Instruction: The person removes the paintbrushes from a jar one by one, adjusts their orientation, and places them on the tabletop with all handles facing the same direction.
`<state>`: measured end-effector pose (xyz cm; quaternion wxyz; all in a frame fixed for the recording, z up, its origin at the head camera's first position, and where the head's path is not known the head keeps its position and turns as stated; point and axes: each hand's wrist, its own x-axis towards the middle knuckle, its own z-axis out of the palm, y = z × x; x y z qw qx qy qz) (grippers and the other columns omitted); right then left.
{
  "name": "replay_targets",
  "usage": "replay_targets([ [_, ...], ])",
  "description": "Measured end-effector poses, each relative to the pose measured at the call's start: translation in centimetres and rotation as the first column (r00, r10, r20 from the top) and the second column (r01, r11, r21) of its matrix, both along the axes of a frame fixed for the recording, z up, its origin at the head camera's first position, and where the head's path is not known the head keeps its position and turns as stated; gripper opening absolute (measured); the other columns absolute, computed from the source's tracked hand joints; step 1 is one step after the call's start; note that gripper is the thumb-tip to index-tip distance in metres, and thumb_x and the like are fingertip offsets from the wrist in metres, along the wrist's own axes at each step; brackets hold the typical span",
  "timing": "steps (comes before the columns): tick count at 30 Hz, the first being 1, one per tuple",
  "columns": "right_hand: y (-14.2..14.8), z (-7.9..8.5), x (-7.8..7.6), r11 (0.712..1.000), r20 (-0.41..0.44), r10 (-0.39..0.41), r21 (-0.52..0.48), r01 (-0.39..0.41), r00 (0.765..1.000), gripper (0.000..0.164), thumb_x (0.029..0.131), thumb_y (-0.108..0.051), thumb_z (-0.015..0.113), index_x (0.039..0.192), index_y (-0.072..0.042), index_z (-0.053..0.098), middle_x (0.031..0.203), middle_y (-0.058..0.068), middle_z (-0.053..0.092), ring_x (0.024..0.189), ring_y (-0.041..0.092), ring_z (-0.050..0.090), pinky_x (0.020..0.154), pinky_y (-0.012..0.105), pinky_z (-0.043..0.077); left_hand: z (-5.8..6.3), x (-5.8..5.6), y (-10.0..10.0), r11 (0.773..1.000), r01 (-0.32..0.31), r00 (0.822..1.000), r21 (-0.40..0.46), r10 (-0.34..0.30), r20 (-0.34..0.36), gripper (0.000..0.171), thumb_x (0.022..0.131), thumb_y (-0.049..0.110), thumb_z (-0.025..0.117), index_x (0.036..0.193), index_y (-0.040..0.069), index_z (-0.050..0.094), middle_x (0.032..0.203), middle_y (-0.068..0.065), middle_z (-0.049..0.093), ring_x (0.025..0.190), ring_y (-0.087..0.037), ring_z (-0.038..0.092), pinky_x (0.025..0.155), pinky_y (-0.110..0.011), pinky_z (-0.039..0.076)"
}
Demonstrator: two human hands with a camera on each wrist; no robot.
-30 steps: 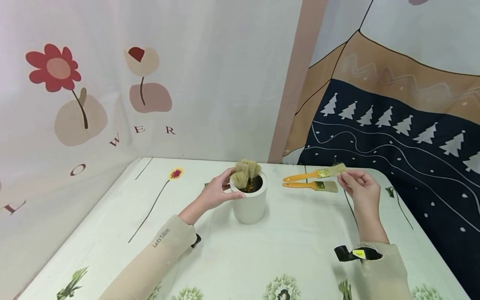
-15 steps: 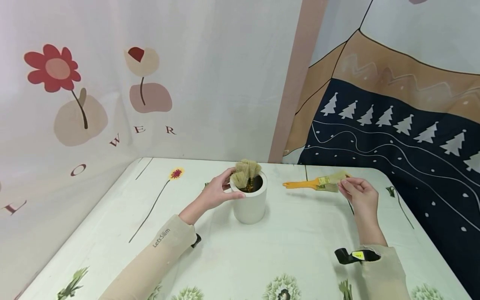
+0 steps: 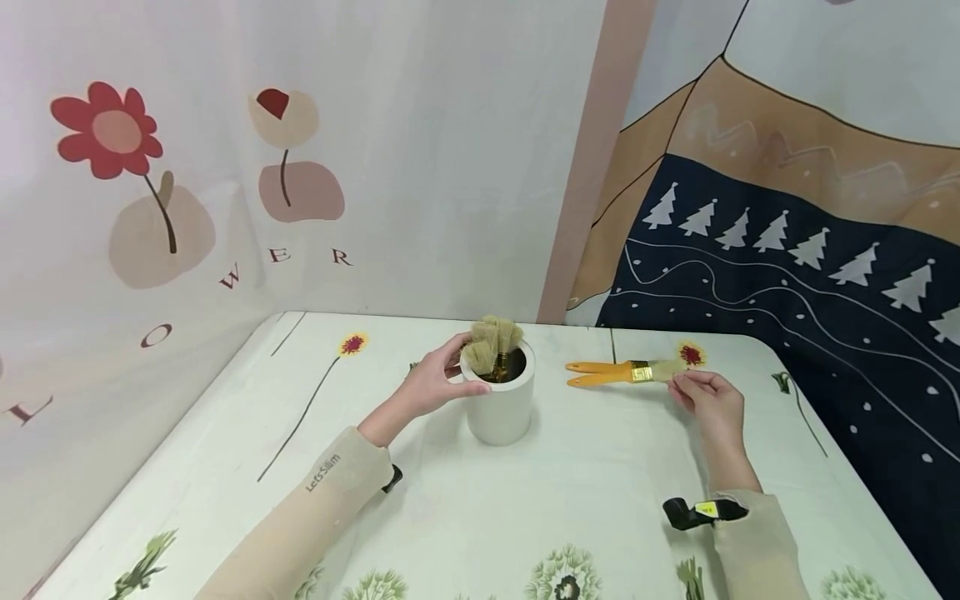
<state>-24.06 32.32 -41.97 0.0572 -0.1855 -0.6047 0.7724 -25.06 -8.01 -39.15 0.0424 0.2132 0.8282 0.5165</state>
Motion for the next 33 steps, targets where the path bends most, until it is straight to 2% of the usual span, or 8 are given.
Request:
replay_targets([
  [7,0.4,-0.8,-0.1,0.998,0.069,0.031,0.048,-0.034,0.997,0.01,0.096,-0.004,0.063,0.092,-0.013,0.066,0.074,-0.01,0.07,0.071,0.001,0.071,0.071,0.016,0.062,0.1,0.0,0.0,1.0,0.007,1.0,0.004,-0.007,-0.013,0.082,0.081,0.029,0.084,0.151,0.017,0.041,0.153,-0.005,0.047,0.141,-0.026,0.048,0.118,-0.041,0.043],
  [11,0.6,-1.4,-0.4,0.986,0.144,0.026,0.159,-0.049,0.989,0.004,0.097,-0.008,0.062,0.099,-0.011,0.062,0.072,-0.014,0.067,0.069,-0.002,0.069,0.069,0.014,0.061,0.2,0.0,0.0,1.0,0.01,1.0,0.001,-0.01,-0.01,0.083,0.081,0.03,0.084,0.151,0.017,0.041,0.153,-0.005,0.047,0.141,-0.026,0.047,0.118,-0.041,0.043],
  [13,0.8,-1.9,-0.7,0.962,0.182,0.019,0.265,-0.068,0.983,0.008,0.098,-0.011,0.061,0.106,-0.009,0.06,0.07,-0.017,0.064,0.067,-0.004,0.067,0.068,0.014,0.061,0.2,0.0,0.0,1.0,0.007,1.0,0.001,-0.007,-0.009,0.083,0.081,0.03,0.084,0.151,0.017,0.041,0.154,-0.005,0.046,0.141,-0.026,0.047,0.118,-0.041,0.043],
  [18,0.9,-2.9,-1.3,0.859,0.229,0.002,0.497,-0.119,0.973,0.025,0.099,-0.013,0.058,0.119,0.002,0.058,0.069,-0.018,0.058,0.063,-0.008,0.063,0.064,0.012,0.06,0.2,0.0,0.0,1.0,0.002,1.0,0.002,-0.002,-0.008,0.083,0.082,0.029,0.084,0.151,0.018,0.04,0.153,-0.005,0.047,0.141,-0.026,0.047,0.118,-0.041,0.042],
  [20,0.9,-3.0,-1.5,0.831,0.23,0.003,0.54,-0.13,0.973,0.029,0.099,-0.012,0.058,0.122,0.006,0.057,0.071,-0.016,0.058,0.062,-0.008,0.062,0.063,0.012,0.059,0.1,-0.1,-0.1,1.0,0.004,1.0,0.004,-0.004,-0.01,0.082,0.082,0.029,0.084,0.151,0.018,0.041,0.153,-0.005,0.047,0.141,-0.025,0.048,0.118,-0.04,0.043],
  [22,0.9,-3.0,-1.6,0.817,0.233,0.016,0.558,-0.147,0.972,0.03,0.099,-0.012,0.058,0.122,0.006,0.056,0.07,-0.014,0.059,0.061,-0.007,0.062,0.062,0.013,0.059,0.1,-0.1,-0.1,1.0,0.004,1.0,0.004,-0.004,-0.011,0.081,0.082,0.028,0.084,0.15,0.018,0.041,0.152,-0.005,0.048,0.141,-0.025,0.048,0.118,-0.04,0.043],
  [28,1.3,-2.9,-1.6,0.823,0.233,0.063,0.538,-0.182,0.97,0.027,0.099,-0.012,0.058,0.119,0.006,0.056,0.067,-0.017,0.06,0.061,-0.006,0.064,0.063,0.015,0.061,0.0,0.0,-0.1,1.0,0.006,1.0,0.002,-0.006,-0.013,0.081,0.082,0.028,0.084,0.15,0.018,0.041,0.152,-0.005,0.048,0.141,-0.025,0.047,0.118,-0.04,0.042],
  [33,1.2,-2.8,-1.7,0.829,0.245,0.05,0.53,-0.177,0.968,0.027,0.099,-0.013,0.058,0.119,0.004,0.056,0.067,-0.016,0.06,0.061,-0.006,0.063,0.063,0.016,0.061,0.1,0.0,-0.1,1.0,0.006,1.0,-0.006,-0.007,-0.019,0.082,0.082,0.03,0.083,0.15,0.018,0.041,0.153,-0.005,0.048,0.141,-0.026,0.047,0.118,-0.04,0.043],
])
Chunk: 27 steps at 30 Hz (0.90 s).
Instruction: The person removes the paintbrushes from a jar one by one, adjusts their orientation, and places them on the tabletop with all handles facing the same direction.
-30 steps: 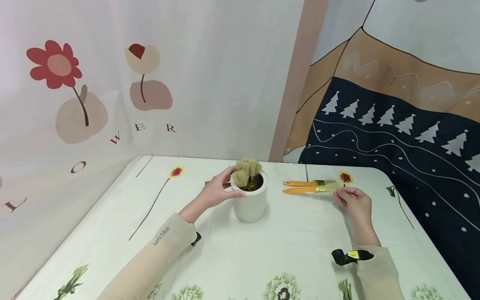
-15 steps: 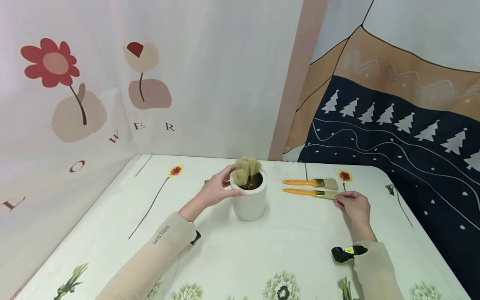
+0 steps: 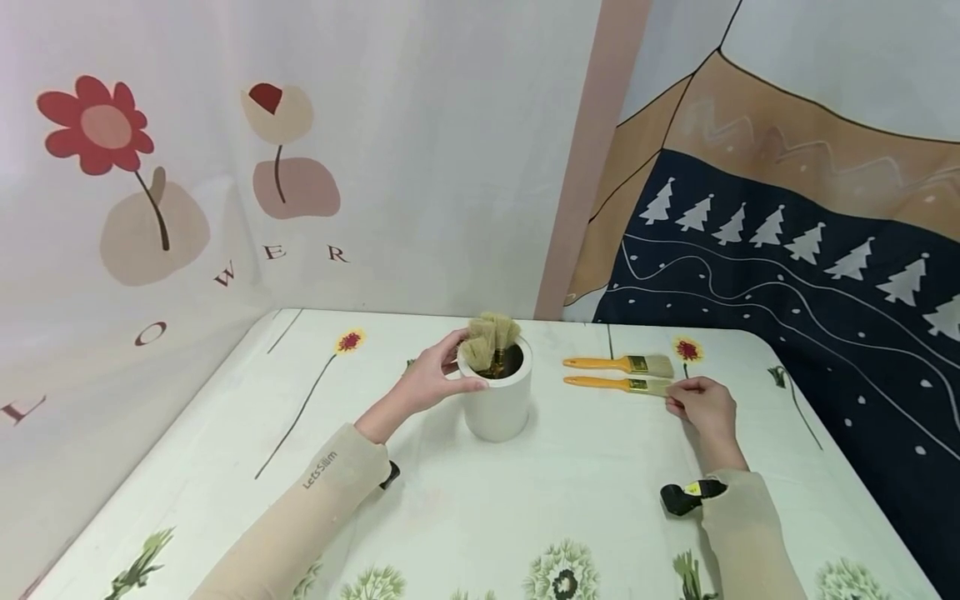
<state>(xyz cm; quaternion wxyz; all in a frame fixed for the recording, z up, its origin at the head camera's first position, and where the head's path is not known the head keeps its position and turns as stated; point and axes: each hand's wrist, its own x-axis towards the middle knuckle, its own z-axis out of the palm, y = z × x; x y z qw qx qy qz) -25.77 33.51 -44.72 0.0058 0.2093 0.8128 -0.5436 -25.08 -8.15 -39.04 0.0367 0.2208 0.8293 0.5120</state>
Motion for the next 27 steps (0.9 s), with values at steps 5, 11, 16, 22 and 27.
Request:
replay_targets([
  [5,-0.1,0.0,-0.2,1.0,0.012,-0.014,0.004,0.014,1.0,0.028,0.099,-0.014,0.058,0.121,0.004,0.055,0.067,-0.015,0.06,0.06,-0.005,0.063,0.062,0.016,0.061,-0.1,0.0,-0.1,1.0,-0.007,1.0,0.0,0.007,0.007,0.084,0.081,0.032,0.084,0.151,0.018,0.04,0.153,-0.006,0.047,0.142,-0.026,0.047,0.117,-0.041,0.043],
  [11,-0.1,0.0,0.0,1.0,0.009,-0.028,0.014,0.028,1.0,0.032,0.098,-0.013,0.061,0.124,0.004,0.053,0.072,-0.012,0.059,0.06,-0.003,0.063,0.062,0.017,0.061,-0.2,-0.1,0.0,1.0,-0.001,1.0,0.016,0.001,-0.001,0.083,0.081,0.03,0.084,0.151,0.016,0.04,0.153,-0.007,0.047,0.142,-0.027,0.047,0.117,-0.041,0.043],
  [16,0.1,0.3,0.3,0.999,-0.01,-0.031,-0.023,0.031,0.999,0.033,0.097,-0.009,0.059,0.126,0.005,0.051,0.069,-0.013,0.06,0.06,-0.002,0.065,0.061,0.018,0.062,-0.3,0.0,0.1,1.0,0.015,1.0,0.021,-0.015,-0.009,0.082,0.082,0.031,0.083,0.151,0.017,0.041,0.153,-0.007,0.047,0.141,-0.027,0.047,0.117,-0.041,0.043],
  [22,-0.4,1.6,0.4,0.998,-0.034,-0.031,-0.056,0.029,0.999,0.026,0.098,-0.009,0.059,0.12,0.003,0.054,0.066,-0.016,0.06,0.061,-0.003,0.065,0.061,0.018,0.061,-0.2,0.1,0.1,1.0,0.001,1.0,0.011,-0.001,-0.011,0.082,0.082,0.03,0.084,0.151,0.017,0.041,0.153,-0.006,0.048,0.141,-0.026,0.048,0.117,-0.04,0.044],
  [27,-1.2,2.7,-0.2,0.999,-0.089,-0.025,-0.043,0.021,0.996,0.023,0.097,-0.006,0.061,0.116,0.005,0.056,0.068,-0.018,0.058,0.062,-0.004,0.063,0.062,0.016,0.061,-0.2,0.1,0.1,1.0,-0.004,1.0,0.014,0.004,-0.008,0.082,0.081,0.03,0.084,0.151,0.017,0.041,0.153,-0.005,0.048,0.14,-0.026,0.049,0.117,-0.039,0.044],
])
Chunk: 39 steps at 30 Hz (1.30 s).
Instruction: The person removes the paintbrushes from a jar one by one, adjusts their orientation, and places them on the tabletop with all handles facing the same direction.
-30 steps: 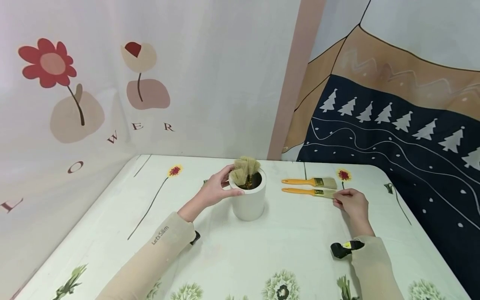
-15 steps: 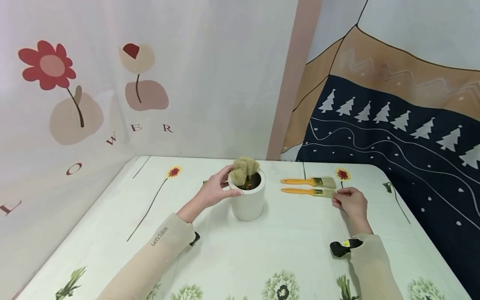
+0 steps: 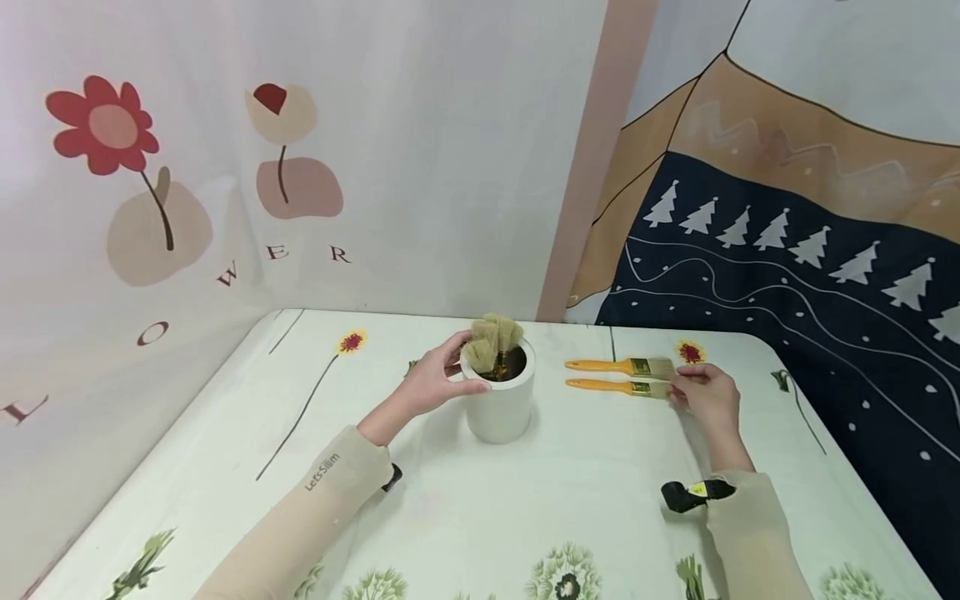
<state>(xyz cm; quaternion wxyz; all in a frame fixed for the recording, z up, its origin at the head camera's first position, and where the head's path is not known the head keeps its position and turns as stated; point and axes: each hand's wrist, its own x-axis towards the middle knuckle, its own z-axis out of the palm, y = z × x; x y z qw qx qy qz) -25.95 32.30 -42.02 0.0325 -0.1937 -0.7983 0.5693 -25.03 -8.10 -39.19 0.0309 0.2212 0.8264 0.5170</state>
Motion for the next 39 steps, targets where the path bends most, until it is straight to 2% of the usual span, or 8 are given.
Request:
replay_targets([
  [3,0.1,-0.3,-0.9,1.0,-0.035,-0.007,-0.01,0.006,0.999,0.014,0.095,-0.006,0.064,0.107,-0.002,0.061,0.073,-0.017,0.058,0.065,-0.005,0.063,0.063,0.015,0.061,0.0,0.0,0.0,1.0,0.0,1.0,-0.003,0.0,0.0,0.083,0.081,0.03,0.084,0.151,0.017,0.041,0.153,-0.005,0.047,0.14,-0.026,0.049,0.116,-0.04,0.044],
  [7,0.9,-2.1,-2.9,1.0,-0.087,-0.008,-0.004,0.007,0.996,0.009,0.092,-0.011,0.069,0.098,-0.014,0.063,0.084,-0.013,0.058,0.071,-0.004,0.061,0.064,0.014,0.06,0.0,0.0,0.0,1.0,-0.001,1.0,-0.008,0.0,-0.002,0.082,0.081,0.03,0.084,0.151,0.018,0.041,0.153,-0.006,0.048,0.141,-0.026,0.048,0.116,-0.04,0.044],
  [12,1.2,-4.4,-5.4,0.999,-0.132,0.017,0.052,-0.01,0.991,0.018,0.091,-0.02,0.073,0.106,-0.016,0.063,0.094,-0.01,0.061,0.077,-0.001,0.064,0.067,0.016,0.061,0.0,0.1,0.0,1.0,0.001,1.0,-0.003,-0.001,0.0,0.082,0.081,0.029,0.084,0.151,0.017,0.041,0.153,-0.006,0.048,0.141,-0.025,0.048,0.117,-0.039,0.044],
  [15,0.4,-4.4,-5.8,0.995,-0.151,0.046,0.097,-0.032,0.987,0.024,0.09,-0.026,0.074,0.109,-0.016,0.064,0.097,-0.01,0.062,0.078,-0.001,0.064,0.067,0.015,0.061,0.0,0.1,0.0,1.0,0.003,1.0,0.0,-0.003,0.004,0.082,0.082,0.029,0.084,0.151,0.016,0.041,0.153,-0.006,0.048,0.141,-0.025,0.048,0.117,-0.039,0.043],
  [21,-3.8,-0.1,-3.5,0.992,-0.144,0.114,0.077,-0.103,0.983,0.025,0.09,-0.027,0.075,0.11,-0.014,0.068,0.102,-0.006,0.064,0.081,0.004,0.067,0.071,0.015,0.061,0.0,0.1,0.0,1.0,0.007,1.0,0.001,-0.007,0.005,0.082,0.082,0.029,0.083,0.151,0.017,0.04,0.152,-0.006,0.048,0.141,-0.025,0.048,0.117,-0.038,0.044],
  [25,-7.1,3.5,-1.2,0.985,-0.134,0.159,0.091,-0.148,0.978,0.03,0.094,-0.026,0.07,0.117,-0.008,0.065,0.118,0.006,0.064,0.084,0.004,0.067,0.075,0.014,0.061,0.0,0.0,0.0,1.0,0.004,1.0,-0.004,-0.004,0.003,0.081,0.082,0.028,0.083,0.15,0.017,0.041,0.152,-0.006,0.048,0.141,-0.024,0.048,0.117,-0.038,0.043],
  [28,-8.6,5.3,-0.1,0.969,-0.141,0.224,0.134,-0.206,0.964,0.036,0.098,-0.024,0.065,0.126,-0.002,0.059,0.131,0.017,0.058,0.088,0.003,0.067,0.078,0.012,0.059,-0.1,0.0,0.0,1.0,0.002,1.0,-0.007,-0.002,0.005,0.081,0.082,0.028,0.083,0.151,0.017,0.041,0.152,-0.005,0.048,0.141,-0.024,0.048,0.117,-0.038,0.043],
  [39,-11.8,7.1,0.6,0.923,-0.203,0.379,0.149,-0.354,0.903,0.038,0.101,-0.025,0.059,0.131,-0.002,0.058,0.136,0.019,0.058,0.112,0.025,0.069,0.083,0.009,0.056,0.1,0.0,0.0,1.0,0.004,1.0,0.006,-0.004,0.002,0.081,0.082,0.027,0.083,0.15,0.017,0.042,0.151,-0.006,0.049,0.141,-0.025,0.048,0.117,-0.04,0.043],
])
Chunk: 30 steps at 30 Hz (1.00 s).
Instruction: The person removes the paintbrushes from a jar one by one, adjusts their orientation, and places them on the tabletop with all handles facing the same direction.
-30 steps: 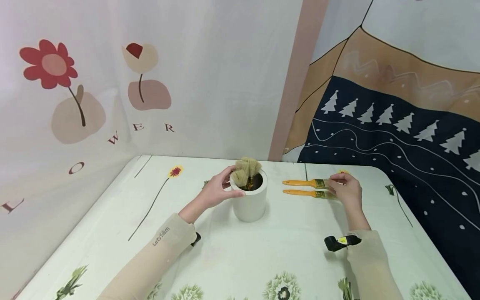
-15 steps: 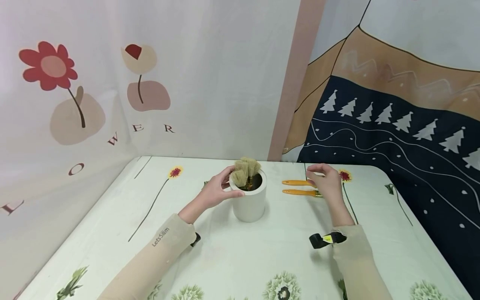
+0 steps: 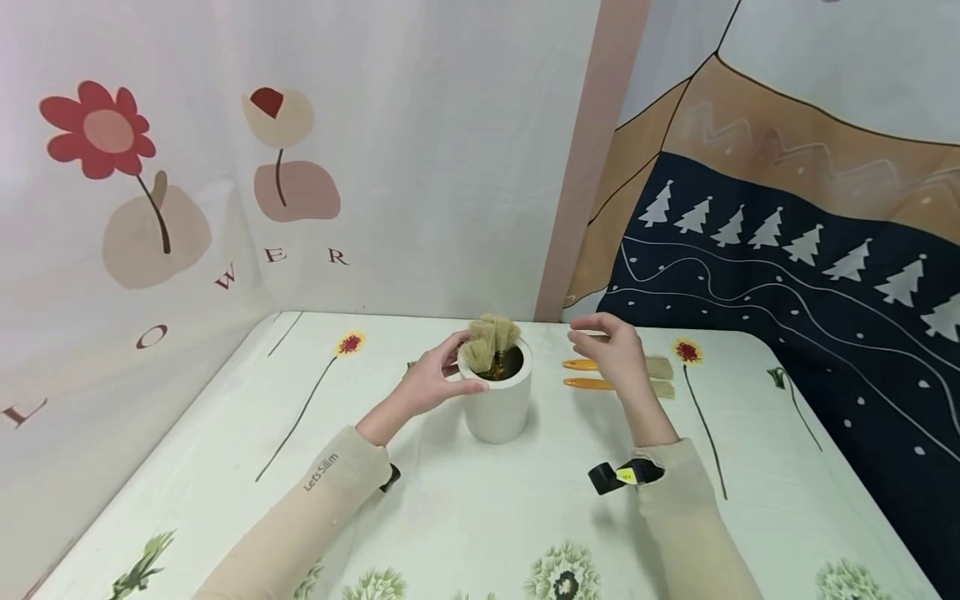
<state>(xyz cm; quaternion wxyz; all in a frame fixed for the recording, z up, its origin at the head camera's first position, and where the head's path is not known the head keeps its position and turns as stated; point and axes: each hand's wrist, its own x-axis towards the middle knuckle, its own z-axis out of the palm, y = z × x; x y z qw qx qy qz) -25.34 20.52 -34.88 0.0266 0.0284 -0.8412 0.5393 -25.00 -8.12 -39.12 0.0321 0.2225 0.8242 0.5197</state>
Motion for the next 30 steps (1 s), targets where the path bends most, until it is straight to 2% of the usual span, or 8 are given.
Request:
replay_targets([
  [7,-1.3,0.5,-0.1,0.998,-0.01,0.053,-0.024,-0.053,0.999,0.036,0.101,-0.021,0.059,0.13,0.0,0.059,0.132,0.021,0.059,0.114,0.028,0.068,0.086,0.012,0.057,0.0,-0.1,-0.1,1.0,0.002,1.0,-0.004,-0.002,-0.001,0.081,0.082,0.029,0.083,0.15,0.017,0.041,0.152,-0.006,0.049,0.141,-0.026,0.047,0.118,-0.04,0.043],
  [14,-3.0,0.9,0.1,0.991,-0.023,0.107,-0.081,-0.108,0.994,0.035,0.099,-0.018,0.063,0.129,0.001,0.06,0.132,0.02,0.059,0.1,0.003,0.066,0.089,0.015,0.058,-0.1,-0.2,-0.1,1.0,0.001,1.0,-0.006,-0.001,-0.002,0.081,0.082,0.03,0.083,0.15,0.017,0.042,0.151,-0.006,0.049,0.14,-0.025,0.048,0.117,-0.04,0.044],
  [16,-3.5,1.0,0.2,0.989,-0.024,0.116,-0.089,-0.118,0.993,0.035,0.098,-0.018,0.064,0.128,0.001,0.061,0.131,0.021,0.06,0.099,0.001,0.064,0.09,0.016,0.058,-0.1,-0.2,-0.1,1.0,0.001,1.0,-0.001,-0.001,-0.001,0.08,0.082,0.029,0.083,0.15,0.017,0.042,0.151,-0.006,0.05,0.14,-0.024,0.049,0.117,-0.039,0.044],
  [20,-4.5,1.1,0.2,0.988,-0.032,0.128,-0.085,-0.13,0.991,0.035,0.097,-0.017,0.066,0.127,-0.001,0.063,0.131,0.02,0.063,0.106,0.008,0.065,0.092,0.015,0.057,0.0,-0.1,0.0,1.0,0.0,1.0,0.005,0.0,-0.001,0.079,0.082,0.027,0.083,0.149,0.018,0.042,0.15,-0.005,0.051,0.139,-0.024,0.05,0.116,-0.038,0.044],
  [24,-5.4,0.9,0.2,0.988,-0.035,0.138,-0.058,-0.14,0.99,0.035,0.097,-0.017,0.066,0.129,-0.003,0.063,0.131,0.018,0.065,0.115,0.02,0.065,0.091,0.014,0.055,0.0,-0.1,0.0,1.0,0.001,1.0,0.005,-0.001,-0.003,0.078,0.083,0.027,0.083,0.149,0.018,0.042,0.15,-0.005,0.051,0.139,-0.024,0.05,0.116,-0.039,0.045],
  [30,-6.8,0.5,0.3,0.991,-0.075,0.128,0.039,-0.125,0.989,0.034,0.096,-0.012,0.066,0.129,-0.004,0.063,0.126,0.019,0.066,0.116,0.031,0.063,0.099,0.036,0.058,-0.1,-0.1,-0.1,1.0,0.001,1.0,0.003,-0.001,0.004,0.08,0.083,0.029,0.082,0.15,0.018,0.041,0.151,-0.005,0.049,0.14,-0.024,0.049,0.117,-0.039,0.044],
])
